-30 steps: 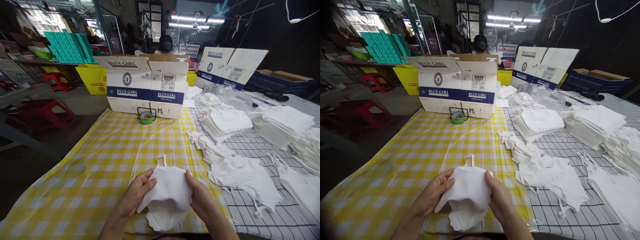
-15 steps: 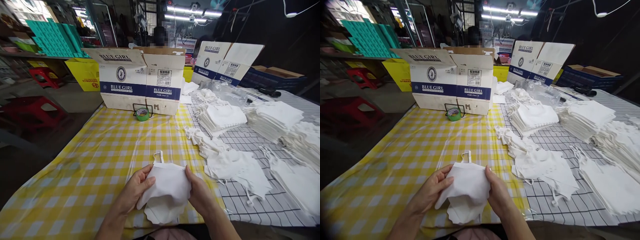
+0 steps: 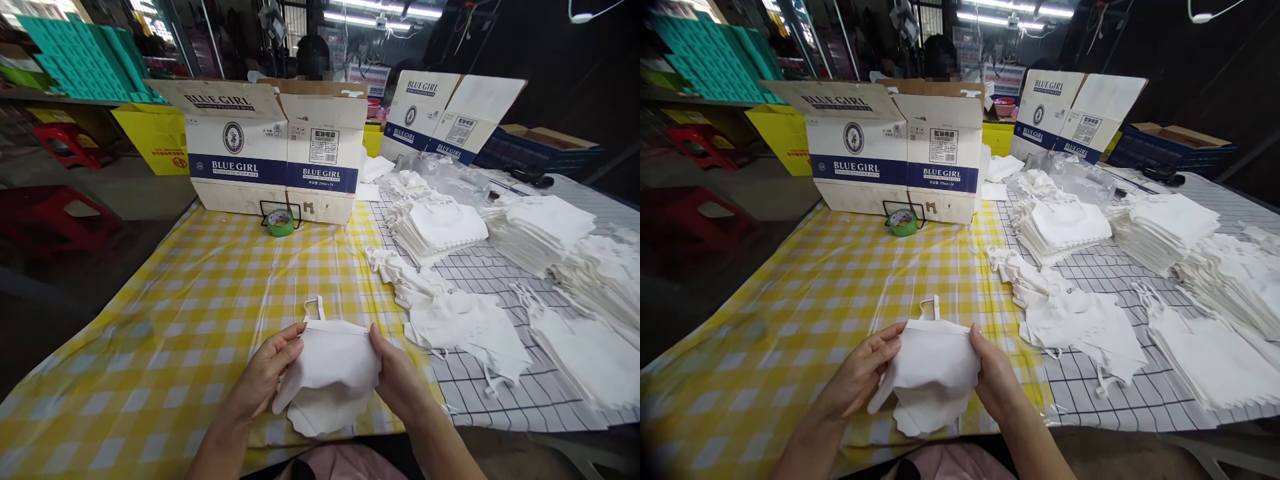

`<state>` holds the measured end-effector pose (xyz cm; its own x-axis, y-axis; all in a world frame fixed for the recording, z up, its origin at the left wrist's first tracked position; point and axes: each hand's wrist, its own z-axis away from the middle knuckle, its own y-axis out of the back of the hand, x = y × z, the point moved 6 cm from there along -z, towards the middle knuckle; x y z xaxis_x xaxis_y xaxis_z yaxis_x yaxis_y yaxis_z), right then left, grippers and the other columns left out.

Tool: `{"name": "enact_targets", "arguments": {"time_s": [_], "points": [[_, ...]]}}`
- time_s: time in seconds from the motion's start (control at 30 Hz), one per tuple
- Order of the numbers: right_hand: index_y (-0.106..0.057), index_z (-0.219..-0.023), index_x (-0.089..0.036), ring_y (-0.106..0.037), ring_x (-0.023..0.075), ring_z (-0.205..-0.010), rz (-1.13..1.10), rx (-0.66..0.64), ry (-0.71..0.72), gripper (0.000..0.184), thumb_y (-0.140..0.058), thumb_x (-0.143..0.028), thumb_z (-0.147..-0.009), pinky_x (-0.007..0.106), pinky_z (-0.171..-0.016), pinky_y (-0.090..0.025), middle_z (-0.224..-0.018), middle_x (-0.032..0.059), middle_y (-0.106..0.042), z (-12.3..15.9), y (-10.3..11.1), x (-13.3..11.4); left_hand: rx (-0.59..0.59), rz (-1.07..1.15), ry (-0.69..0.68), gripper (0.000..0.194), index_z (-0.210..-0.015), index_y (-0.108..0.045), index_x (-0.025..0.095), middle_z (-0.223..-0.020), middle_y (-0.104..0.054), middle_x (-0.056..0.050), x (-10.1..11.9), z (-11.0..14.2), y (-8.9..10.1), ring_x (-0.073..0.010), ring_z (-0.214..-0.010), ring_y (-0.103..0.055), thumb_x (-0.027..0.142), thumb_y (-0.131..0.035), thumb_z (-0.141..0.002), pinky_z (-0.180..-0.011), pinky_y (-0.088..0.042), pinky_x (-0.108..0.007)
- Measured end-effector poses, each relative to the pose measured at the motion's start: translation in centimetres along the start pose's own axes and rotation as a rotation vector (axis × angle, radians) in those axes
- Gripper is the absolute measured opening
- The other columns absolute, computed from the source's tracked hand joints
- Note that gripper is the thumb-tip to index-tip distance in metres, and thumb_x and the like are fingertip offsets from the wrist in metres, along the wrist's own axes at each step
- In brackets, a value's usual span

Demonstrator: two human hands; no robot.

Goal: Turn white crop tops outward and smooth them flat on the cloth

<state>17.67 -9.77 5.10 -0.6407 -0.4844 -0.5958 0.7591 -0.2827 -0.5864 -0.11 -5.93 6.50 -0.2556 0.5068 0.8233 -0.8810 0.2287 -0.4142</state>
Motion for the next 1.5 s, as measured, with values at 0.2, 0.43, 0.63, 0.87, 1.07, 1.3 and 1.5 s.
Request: {"name": "enact_targets", "arguments": {"time_s": [0.2,0.43,0.63,0.87,1.07,1.3,1.5], "points": [[-0.068,-0.097,-0.010,-0.063,0.0208,-0.086,0.023,0.046,0.002,0.045,-0.064,-0.049,-0.075,0.025,-0.068,-0.048,-0.089,0.0094,-0.070,-0.1,0.2,0.0,-0.037,-0.017,-0.010,0.045,-0.120,-0.056,0.016,-0.088,-0.071,-0.007,0.4,-0.1,-0.4,-0.0130,-0.072,-0.063,0.031,-0.063,-0.078,-0.064,-0.046,-0.019],[-0.067,-0.099,-0.009,-0.063,0.0236,-0.086,0.014,-0.009,0.010,0.048,-0.060,-0.051,-0.077,0.029,-0.071,-0.050,-0.084,0.0101,-0.070,-0.4,-0.3,0.1,-0.195,-0.043,-0.025,0.045,-0.116,-0.059,0.015,-0.082,-0.069,-0.008,0.4,-0.2,-1.7,-0.0157,-0.070,-0.062,0.034,-0.065,-0.075,-0.064,-0.047,-0.024],[-0.067,-0.100,-0.008,-0.063,0.0243,-0.090,-0.007,-0.034,0.025,0.047,-0.059,-0.049,-0.079,0.029,-0.073,-0.050,-0.088,0.0115,-0.070,-0.4,-0.4,0.2,-0.120,-0.031,-0.004,0.036,-0.103,-0.066,0.013,-0.073,-0.066,-0.005,-0.6,-0.7,-1.2,-0.0095,-0.061,-0.056,0.037,-0.064,-0.076,-0.054,-0.041,-0.017],[-0.066,-0.103,-0.008,-0.062,0.0245,-0.092,0.001,-0.012,0.018,0.047,-0.058,-0.049,-0.080,0.028,-0.072,-0.050,-0.089,0.0112,-0.070,-0.5,0.1,0.4,-0.148,0.134,0.018,0.033,-0.107,-0.062,0.014,-0.084,-0.067,-0.007,-0.6,-0.6,-1.8,-0.0109,-0.065,-0.057,0.035,-0.060,-0.080,-0.058,-0.043,-0.020],[-0.066,-0.103,-0.009,-0.061,0.0253,-0.093,-0.005,0.022,0.013,0.050,-0.060,-0.051,-0.078,0.029,-0.072,-0.050,-0.093,0.0118,-0.069,-0.8,0.8,0.4,-0.179,0.080,0.032,0.032,-0.108,-0.060,0.016,-0.086,-0.066,-0.006,-0.8,-0.8,-1.6,-0.0108,-0.063,-0.057,0.036,-0.057,-0.082,-0.058,-0.043,-0.020],[-0.066,-0.101,-0.010,-0.062,0.0247,-0.090,-0.048,0.090,0.056,0.044,-0.061,-0.047,-0.079,0.028,-0.070,-0.051,-0.090,0.0105,-0.070,-0.4,1.8,-0.8,-0.408,-0.266,0.118,0.038,-0.098,-0.064,0.013,-0.067,-0.060,-0.002,-2.1,-0.3,0.1,-0.0079,-0.051,-0.048,0.041,-0.066,-0.073,-0.050,-0.036,-0.019],[-0.066,-0.103,-0.010,-0.063,0.0247,-0.094,-0.113,0.078,0.068,0.041,-0.060,-0.043,-0.080,0.029,-0.074,-0.052,-0.091,0.0102,-0.070,-0.2,2.7,-1.4,-0.454,-0.543,0.039,0.029,-0.082,-0.069,0.014,-0.076,-0.063,-0.003,0.6,0.7,1.9,-0.0138,-0.070,-0.052,0.041,-0.063,-0.073,-0.064,-0.038,-0.023]]}}
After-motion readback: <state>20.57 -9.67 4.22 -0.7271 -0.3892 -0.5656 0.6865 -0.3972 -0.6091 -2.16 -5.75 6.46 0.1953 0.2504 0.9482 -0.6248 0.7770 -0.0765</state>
